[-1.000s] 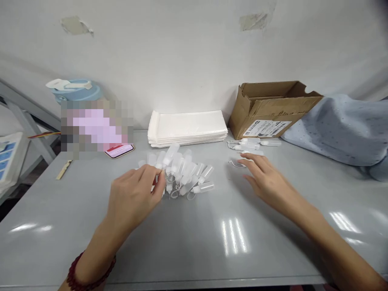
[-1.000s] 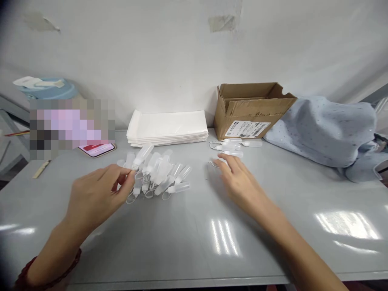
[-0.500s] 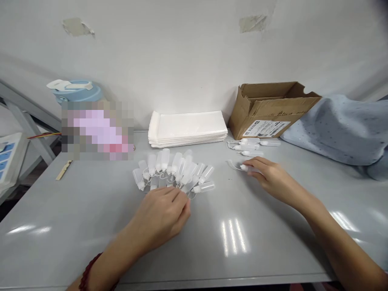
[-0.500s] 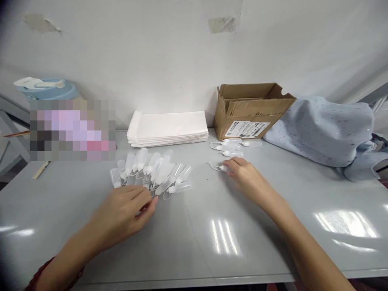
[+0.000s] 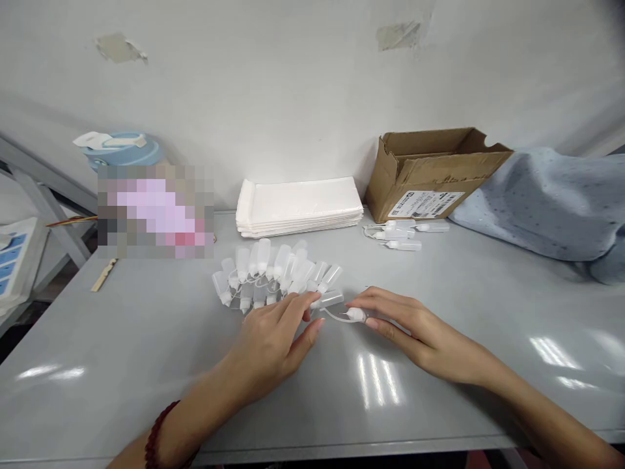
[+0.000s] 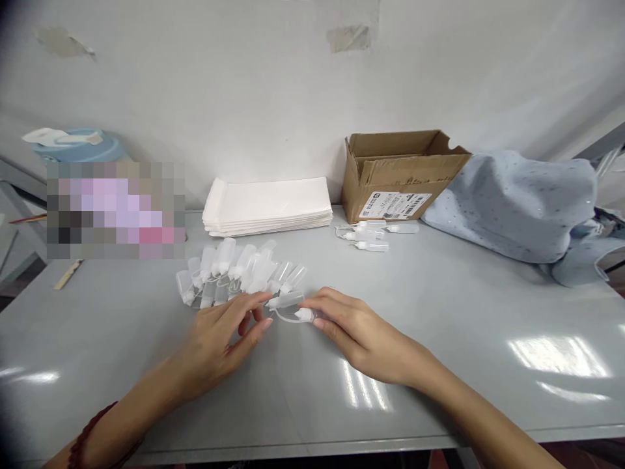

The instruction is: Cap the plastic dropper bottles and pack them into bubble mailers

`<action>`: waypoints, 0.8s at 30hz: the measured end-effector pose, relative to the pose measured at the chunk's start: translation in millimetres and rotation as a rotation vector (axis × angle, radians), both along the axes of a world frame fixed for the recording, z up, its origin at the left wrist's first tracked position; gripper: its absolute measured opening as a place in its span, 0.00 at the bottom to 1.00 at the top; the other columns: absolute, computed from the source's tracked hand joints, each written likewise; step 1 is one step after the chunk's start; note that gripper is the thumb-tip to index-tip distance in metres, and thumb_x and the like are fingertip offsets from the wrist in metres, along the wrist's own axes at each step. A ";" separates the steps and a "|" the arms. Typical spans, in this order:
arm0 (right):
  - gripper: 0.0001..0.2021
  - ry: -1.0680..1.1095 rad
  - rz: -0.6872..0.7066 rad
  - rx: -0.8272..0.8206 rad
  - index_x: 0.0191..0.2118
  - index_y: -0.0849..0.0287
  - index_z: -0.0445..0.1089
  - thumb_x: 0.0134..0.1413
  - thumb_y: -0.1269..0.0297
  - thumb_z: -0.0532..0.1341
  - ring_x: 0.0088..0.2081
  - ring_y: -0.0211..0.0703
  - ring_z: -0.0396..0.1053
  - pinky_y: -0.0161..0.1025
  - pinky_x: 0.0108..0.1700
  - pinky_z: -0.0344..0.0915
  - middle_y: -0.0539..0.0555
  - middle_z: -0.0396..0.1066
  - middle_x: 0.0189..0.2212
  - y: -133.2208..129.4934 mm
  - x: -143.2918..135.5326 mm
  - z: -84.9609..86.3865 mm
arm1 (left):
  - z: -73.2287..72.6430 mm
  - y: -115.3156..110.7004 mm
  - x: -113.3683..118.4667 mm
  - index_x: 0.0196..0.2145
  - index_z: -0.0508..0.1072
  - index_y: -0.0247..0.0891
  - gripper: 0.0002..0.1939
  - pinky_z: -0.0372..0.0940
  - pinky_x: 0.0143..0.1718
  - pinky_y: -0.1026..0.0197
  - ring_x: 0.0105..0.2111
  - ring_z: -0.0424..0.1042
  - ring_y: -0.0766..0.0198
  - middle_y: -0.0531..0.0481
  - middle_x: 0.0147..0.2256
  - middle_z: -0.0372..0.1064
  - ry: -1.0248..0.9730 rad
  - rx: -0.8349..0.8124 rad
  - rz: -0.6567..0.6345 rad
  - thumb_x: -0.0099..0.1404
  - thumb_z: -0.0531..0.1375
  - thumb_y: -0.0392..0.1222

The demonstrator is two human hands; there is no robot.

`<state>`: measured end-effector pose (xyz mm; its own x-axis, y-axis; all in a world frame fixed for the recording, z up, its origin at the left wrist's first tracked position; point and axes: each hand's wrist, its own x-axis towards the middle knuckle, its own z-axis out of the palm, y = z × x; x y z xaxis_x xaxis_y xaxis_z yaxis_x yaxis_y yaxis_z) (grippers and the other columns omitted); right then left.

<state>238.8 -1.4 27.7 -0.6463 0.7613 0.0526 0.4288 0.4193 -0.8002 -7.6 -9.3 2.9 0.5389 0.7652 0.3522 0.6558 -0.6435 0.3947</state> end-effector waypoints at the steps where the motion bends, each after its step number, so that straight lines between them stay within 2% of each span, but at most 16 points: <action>1: 0.16 0.001 0.000 0.014 0.56 0.53 0.62 0.65 0.69 0.50 0.50 0.41 0.66 0.40 0.51 0.65 0.55 0.67 0.49 -0.1 0.0 -0.4 | -0.2 -0.3 0.3 0.50 0.62 0.37 0.12 0.64 0.27 0.65 0.26 0.69 0.68 0.52 0.31 0.69 -0.009 -0.016 -0.016 0.69 0.52 0.40; 7: 0.17 0.020 -0.016 0.125 0.57 0.54 0.62 0.64 0.71 0.51 0.49 0.43 0.67 0.42 0.48 0.68 0.57 0.68 0.47 -1.4 -0.4 -2.9 | 1.5 -1.0 3.5 0.41 0.65 0.37 0.07 0.62 0.26 0.67 0.25 0.67 0.69 0.53 0.29 0.67 -0.054 -0.073 -0.038 0.70 0.49 0.36; 18: 0.17 0.027 -0.030 0.228 0.55 0.58 0.62 0.63 0.73 0.51 0.47 0.44 0.67 0.43 0.46 0.69 0.60 0.66 0.46 -5.6 -3.4 -7.5 | 2.8 -1.7 4.3 0.40 0.65 0.38 0.06 0.60 0.24 0.68 0.24 0.67 0.70 0.55 0.29 0.67 -0.045 -0.180 0.006 0.69 0.50 0.36; 24: 0.16 0.015 -0.039 0.232 0.55 0.59 0.61 0.62 0.72 0.50 0.45 0.44 0.68 0.44 0.45 0.71 0.60 0.66 0.45 -8.4 -6.3 -9.1 | 3.7 -3.5 8.2 0.37 0.66 0.39 0.06 0.61 0.24 0.69 0.23 0.64 0.71 0.56 0.28 0.67 -0.166 -0.128 0.032 0.68 0.51 0.34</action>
<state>232.5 -9.8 18.7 -0.6146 0.7519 0.2386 0.4367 0.5761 -0.6909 0.7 -12.8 6.7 0.4563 0.8253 0.3327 0.5944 -0.5609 0.5762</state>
